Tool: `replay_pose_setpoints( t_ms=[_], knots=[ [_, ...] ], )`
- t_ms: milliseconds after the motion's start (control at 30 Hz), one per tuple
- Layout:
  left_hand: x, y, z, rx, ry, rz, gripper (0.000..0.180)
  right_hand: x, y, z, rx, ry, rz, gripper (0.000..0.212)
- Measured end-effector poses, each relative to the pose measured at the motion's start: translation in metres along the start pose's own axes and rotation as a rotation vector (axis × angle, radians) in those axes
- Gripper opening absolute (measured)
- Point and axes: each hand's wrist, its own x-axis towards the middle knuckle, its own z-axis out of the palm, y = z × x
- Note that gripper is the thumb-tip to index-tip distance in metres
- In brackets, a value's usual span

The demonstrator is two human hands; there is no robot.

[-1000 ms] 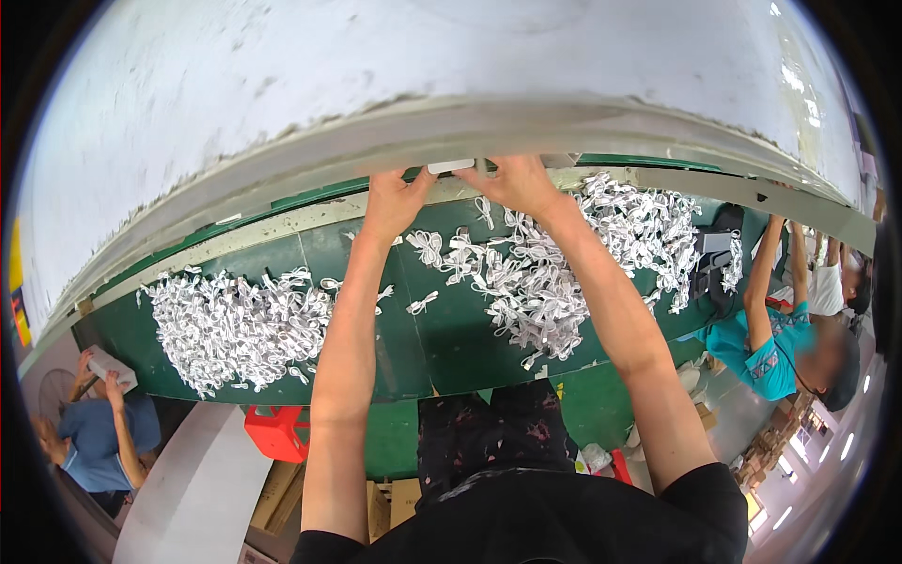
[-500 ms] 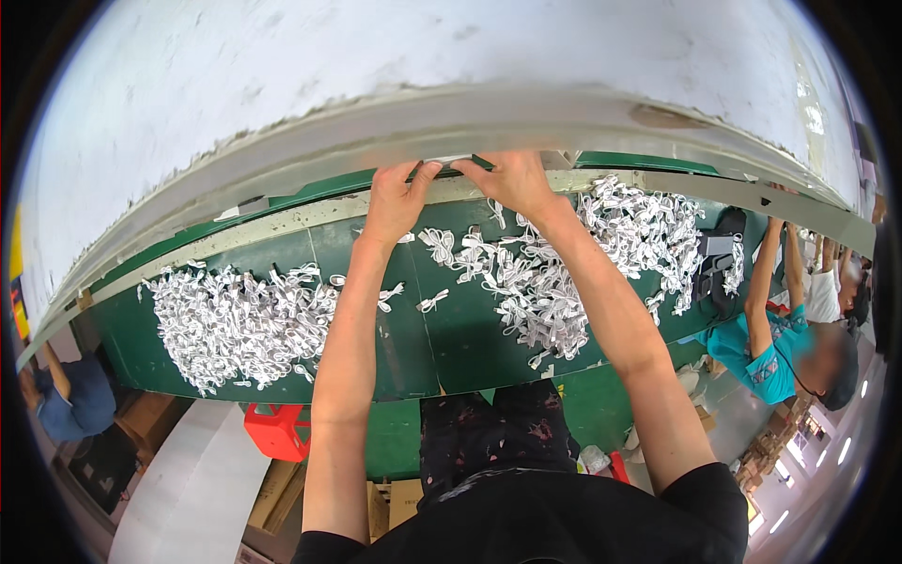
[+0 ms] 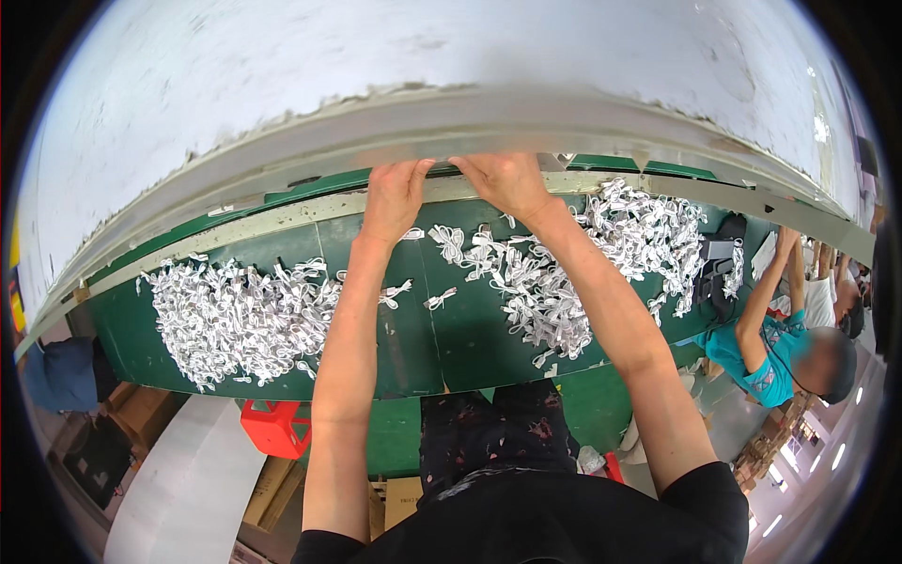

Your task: The person closes packaging boxes along an assembly line by folding their flaps shut by hand.

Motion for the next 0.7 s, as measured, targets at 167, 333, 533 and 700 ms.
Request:
replay_pose_setpoints(
  t_ms=[167,333,533,700],
  knots=[
    [0.003,-0.005,-0.007,0.014,0.039,0.035,0.024,0.002,0.009,0.010,-0.128,0.024,-0.125,0.017],
    [0.005,-0.008,-0.015,0.055,0.082,0.131,0.021,0.002,0.004,0.020,-0.212,0.104,-0.171,0.017],
    [0.002,-0.018,-0.025,0.163,0.053,0.128,0.018,0.008,-0.005,0.028,-0.106,0.104,-0.161,0.022],
    [-0.008,-0.018,-0.030,0.308,0.004,0.206,0.026,-0.004,-0.007,0.032,-0.300,0.050,-0.244,0.034]
  ],
)
